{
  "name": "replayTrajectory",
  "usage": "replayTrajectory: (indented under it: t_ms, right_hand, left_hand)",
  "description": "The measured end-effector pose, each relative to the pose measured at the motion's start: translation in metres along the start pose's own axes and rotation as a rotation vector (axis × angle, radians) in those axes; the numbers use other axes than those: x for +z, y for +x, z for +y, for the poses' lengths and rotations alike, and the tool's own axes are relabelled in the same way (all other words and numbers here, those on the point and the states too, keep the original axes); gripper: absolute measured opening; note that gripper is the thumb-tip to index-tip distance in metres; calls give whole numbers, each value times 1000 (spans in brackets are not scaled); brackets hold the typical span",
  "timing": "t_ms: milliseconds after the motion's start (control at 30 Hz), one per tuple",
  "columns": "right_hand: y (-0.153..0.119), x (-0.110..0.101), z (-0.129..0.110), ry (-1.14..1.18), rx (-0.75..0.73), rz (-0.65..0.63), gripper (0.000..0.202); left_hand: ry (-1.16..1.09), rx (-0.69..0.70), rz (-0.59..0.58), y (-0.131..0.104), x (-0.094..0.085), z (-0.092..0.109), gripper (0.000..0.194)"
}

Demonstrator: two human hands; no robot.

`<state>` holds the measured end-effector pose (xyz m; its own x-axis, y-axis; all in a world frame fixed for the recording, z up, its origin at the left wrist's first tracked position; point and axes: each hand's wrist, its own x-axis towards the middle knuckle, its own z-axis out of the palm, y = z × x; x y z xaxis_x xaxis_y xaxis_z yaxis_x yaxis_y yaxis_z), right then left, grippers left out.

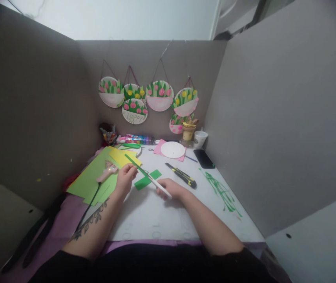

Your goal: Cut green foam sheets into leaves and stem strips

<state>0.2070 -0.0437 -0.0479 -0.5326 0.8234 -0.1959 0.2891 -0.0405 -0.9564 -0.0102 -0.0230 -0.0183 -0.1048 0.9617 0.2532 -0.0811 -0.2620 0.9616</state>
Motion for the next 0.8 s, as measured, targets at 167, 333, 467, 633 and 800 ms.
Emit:
replayTrajectory:
  t_ms: [167,333,467,633,800]
  right_hand:
    - [2,0,1,14,3,-5,11]
    - [2,0,4,9,5,-8,9]
    - [2,1,3,2,-13,-4,7]
    - [2,1,3,-12,-3,11,7]
    - [2,-1,4,0,-15,13,7]
  left_hand:
    - [23,11,-4,-2,2,0,14]
    - [20,12,-2,-2,1,0,13]
    - [9,13,-3,-3,2,1,14]
    - [-1,13,-2,-3,3,1,15]
    - [13,-10,-3,-2,2,1,14]
